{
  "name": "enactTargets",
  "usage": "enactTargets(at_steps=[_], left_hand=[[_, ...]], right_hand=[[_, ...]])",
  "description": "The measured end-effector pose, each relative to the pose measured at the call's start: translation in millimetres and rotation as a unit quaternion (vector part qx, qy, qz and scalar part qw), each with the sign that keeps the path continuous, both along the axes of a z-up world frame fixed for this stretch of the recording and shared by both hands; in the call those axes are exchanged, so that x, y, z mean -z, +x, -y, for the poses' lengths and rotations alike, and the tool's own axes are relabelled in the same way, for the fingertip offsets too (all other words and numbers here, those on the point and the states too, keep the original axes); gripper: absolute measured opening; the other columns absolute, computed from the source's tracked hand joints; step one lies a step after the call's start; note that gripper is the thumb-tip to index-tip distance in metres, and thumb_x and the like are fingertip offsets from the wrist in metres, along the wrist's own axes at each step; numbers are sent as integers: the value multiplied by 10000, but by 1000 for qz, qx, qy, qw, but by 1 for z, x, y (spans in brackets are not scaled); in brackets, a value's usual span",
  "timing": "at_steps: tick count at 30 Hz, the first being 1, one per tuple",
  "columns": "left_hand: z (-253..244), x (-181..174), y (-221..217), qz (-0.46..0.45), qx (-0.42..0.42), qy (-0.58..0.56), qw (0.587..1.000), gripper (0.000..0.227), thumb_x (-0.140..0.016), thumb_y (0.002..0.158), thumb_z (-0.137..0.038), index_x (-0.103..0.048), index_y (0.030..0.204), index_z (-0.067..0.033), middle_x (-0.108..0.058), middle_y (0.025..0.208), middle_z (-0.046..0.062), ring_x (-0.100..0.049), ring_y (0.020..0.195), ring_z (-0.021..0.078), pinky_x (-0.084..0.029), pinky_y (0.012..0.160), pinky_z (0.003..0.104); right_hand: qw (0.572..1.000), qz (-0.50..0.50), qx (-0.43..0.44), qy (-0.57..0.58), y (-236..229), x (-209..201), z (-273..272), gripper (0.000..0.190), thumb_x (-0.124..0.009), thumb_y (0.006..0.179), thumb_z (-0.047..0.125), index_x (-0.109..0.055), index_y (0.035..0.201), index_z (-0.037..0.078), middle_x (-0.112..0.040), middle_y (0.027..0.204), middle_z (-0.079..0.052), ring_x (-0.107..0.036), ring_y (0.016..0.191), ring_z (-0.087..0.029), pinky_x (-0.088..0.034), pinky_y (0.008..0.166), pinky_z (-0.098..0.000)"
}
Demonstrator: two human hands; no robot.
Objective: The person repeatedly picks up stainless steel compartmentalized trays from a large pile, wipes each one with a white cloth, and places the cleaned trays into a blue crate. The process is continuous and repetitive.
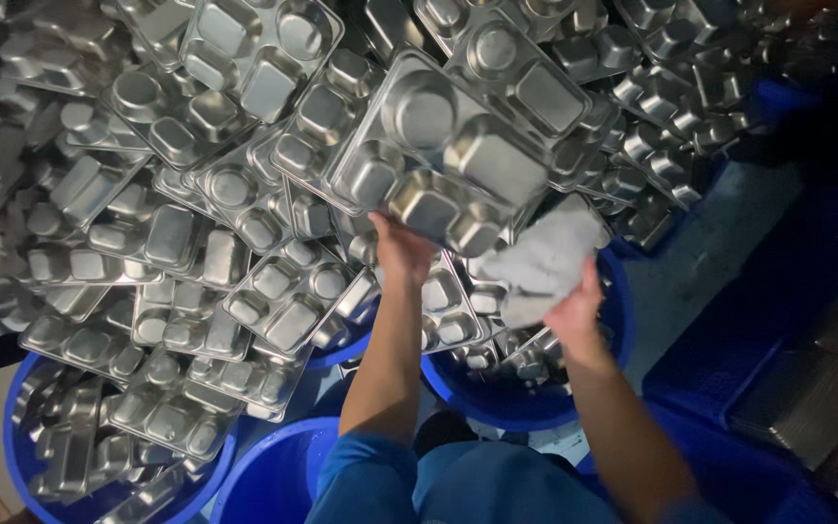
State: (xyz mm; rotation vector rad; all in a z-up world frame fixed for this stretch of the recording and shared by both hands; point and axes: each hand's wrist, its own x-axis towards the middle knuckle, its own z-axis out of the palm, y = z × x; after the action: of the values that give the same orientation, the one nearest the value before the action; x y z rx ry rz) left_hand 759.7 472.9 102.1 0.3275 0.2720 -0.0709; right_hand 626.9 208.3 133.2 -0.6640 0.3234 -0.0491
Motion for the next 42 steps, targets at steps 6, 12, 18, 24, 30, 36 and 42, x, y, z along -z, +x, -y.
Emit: enactTargets(at_steps=[6,12,18,24,30,36,42], left_hand=[[56,-110,-75,8,52,-39,998,613,-380,1036,-547,-404,1527,-180,-508,1514,27,-444,1427,253,-299,1219,473],[119,-131,-124,133,-36,-87,987,517,-502,1048,-440,-550,1426,-90,-618,1397,108,-552,1317,298,-355,1167,489],[179,-97,-160,282,52,108,952,440,-633,1007,-336,-576,1330,-43,-477,1563,73,-483,1343,237,-363,1158,370],[270,-85,-225,223,389,320,834,879,-661,820,-128,-244,1593,-168,-302,1651,49,-301,1476,201,-370,1088,347],[325,-94,-258,290,275,355,845,843,-535,796,112,-315,1590,-68,-540,1512,160,-582,1305,292,-505,1030,364],[330,-106,-250,204,297,308,881,730,-605,860,-51,-365,1548,-9,-612,1386,169,-581,1082,249,-417,814,338],[341,-103,-255,81,448,340,823,600,-636,983,-368,-507,1460,-28,-644,1344,97,-605,1243,212,-473,1033,336]], right_hand=[[982,-95,148,-63,37,11,20,775,-567,945,627,-470,1491,86,-572,1437,-104,-544,1333,-298,-442,1131,-498],[975,-168,69,-130,-82,36,16,691,-618,938,532,-506,1441,71,-611,1372,-113,-610,1227,-283,-497,1050,-485],[998,-31,48,28,-204,-17,171,653,-582,966,507,-543,1410,30,-625,1345,-139,-626,1204,-298,-504,1044,-495],[990,12,95,-102,-295,-30,262,633,-564,1005,484,-574,1378,-27,-641,1326,-174,-641,1189,-304,-496,1056,-485],[981,16,188,-52,-360,-71,267,586,-579,921,398,-574,1356,5,-671,1264,-144,-673,1128,-272,-540,968,-444],[926,-61,242,-283,-392,-121,222,437,-671,909,128,-620,1328,15,-701,1188,-98,-685,1058,-189,-557,898,-351],[846,-89,307,-428,-407,-124,205,275,-641,974,115,-704,1219,8,-738,1070,-46,-668,962,-110,-536,839,-274]])
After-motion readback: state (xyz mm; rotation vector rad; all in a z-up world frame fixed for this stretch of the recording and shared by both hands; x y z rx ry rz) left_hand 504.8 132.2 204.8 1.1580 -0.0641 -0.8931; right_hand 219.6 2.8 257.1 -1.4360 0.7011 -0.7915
